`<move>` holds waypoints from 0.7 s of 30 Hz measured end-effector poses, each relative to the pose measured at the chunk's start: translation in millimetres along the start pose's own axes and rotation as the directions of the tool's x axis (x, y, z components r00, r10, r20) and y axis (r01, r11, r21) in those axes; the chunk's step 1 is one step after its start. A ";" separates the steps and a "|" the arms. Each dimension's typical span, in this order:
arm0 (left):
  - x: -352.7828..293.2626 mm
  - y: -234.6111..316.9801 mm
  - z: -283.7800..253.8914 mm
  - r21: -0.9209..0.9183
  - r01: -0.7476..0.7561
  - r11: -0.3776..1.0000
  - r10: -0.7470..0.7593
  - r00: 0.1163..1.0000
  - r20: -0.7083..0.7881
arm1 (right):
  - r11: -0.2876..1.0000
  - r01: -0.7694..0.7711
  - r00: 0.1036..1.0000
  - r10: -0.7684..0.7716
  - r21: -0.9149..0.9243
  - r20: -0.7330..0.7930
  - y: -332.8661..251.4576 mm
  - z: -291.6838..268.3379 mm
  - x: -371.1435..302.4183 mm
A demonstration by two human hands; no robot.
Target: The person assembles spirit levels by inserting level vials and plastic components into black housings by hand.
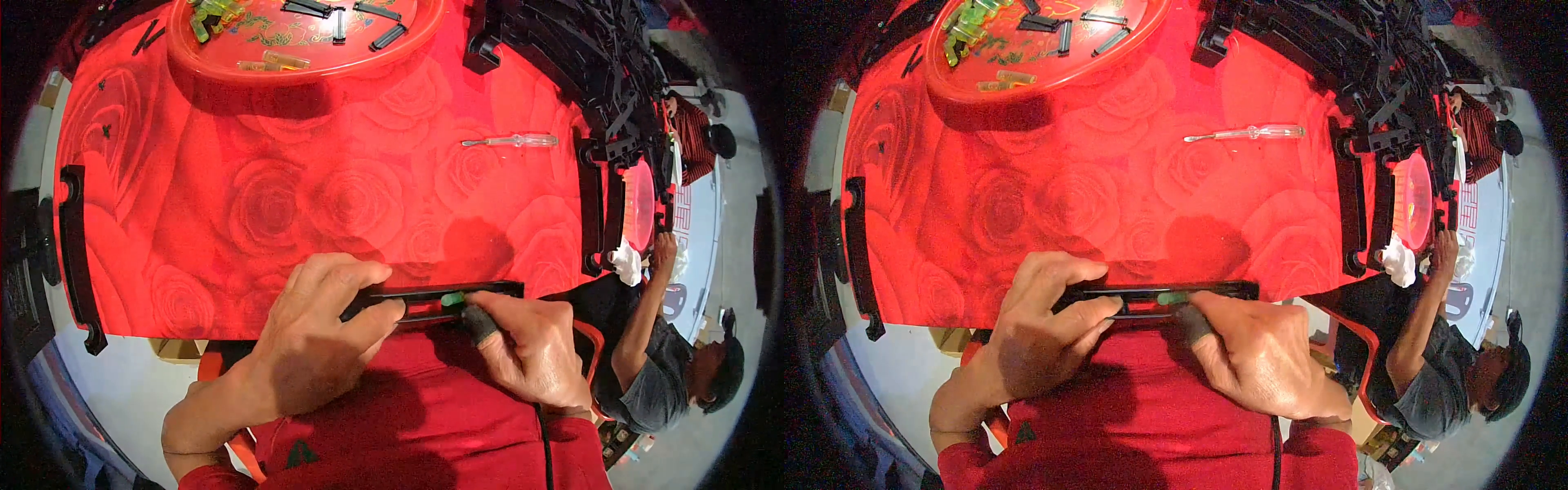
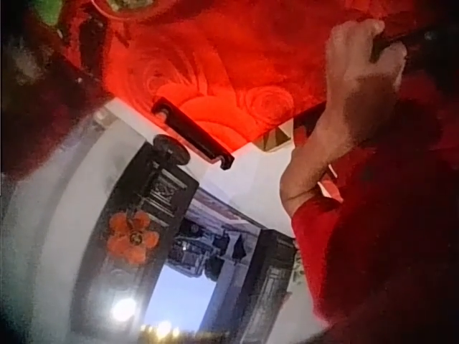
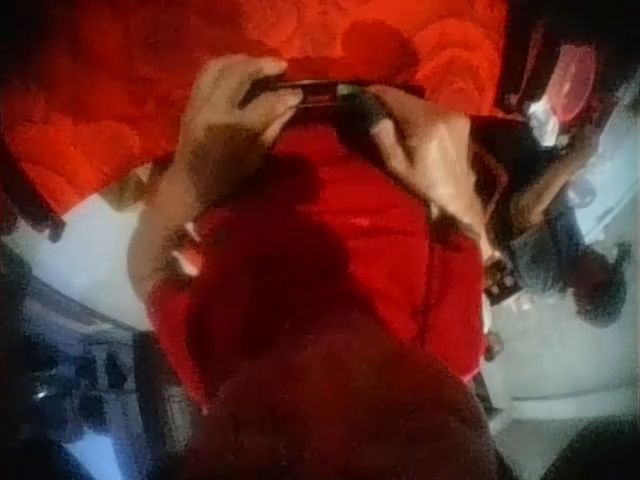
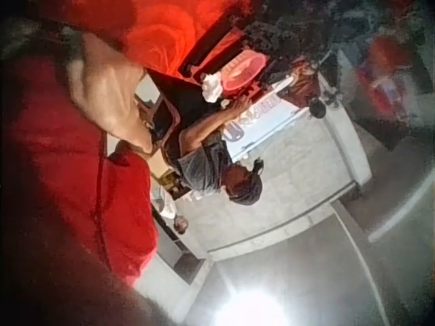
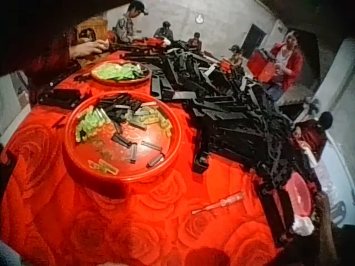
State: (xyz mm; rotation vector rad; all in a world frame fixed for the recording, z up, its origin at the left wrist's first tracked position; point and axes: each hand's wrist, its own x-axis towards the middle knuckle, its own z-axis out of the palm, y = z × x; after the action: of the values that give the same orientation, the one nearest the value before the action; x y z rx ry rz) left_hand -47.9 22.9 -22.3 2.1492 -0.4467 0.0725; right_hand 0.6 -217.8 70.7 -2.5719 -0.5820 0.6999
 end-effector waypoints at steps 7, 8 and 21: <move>3.2 5.0 -2.0 -0.010 0.006 1.000 -0.006 1.000 -0.012 | 0.985 0.010 0.998 0.000 0.173 -0.058 9.1 10.5 1.1; 4.2 5.3 -2.5 0.027 0.001 1.000 0.000 1.000 -0.010 | 0.985 0.038 0.997 -0.027 0.167 -0.068 10.9 12.1 1.0; 19.7 24.5 -0.1 0.105 0.077 0.992 -0.072 0.996 -0.048 | 0.948 0.240 0.960 -0.200 0.210 -0.196 24.4 27.6 -3.6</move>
State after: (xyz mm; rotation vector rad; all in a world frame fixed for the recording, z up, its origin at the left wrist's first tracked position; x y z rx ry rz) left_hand -37.9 4.6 1.2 2.2623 -0.3431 0.1037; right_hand -10.5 -232.3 38.5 -2.2769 -0.6757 0.4349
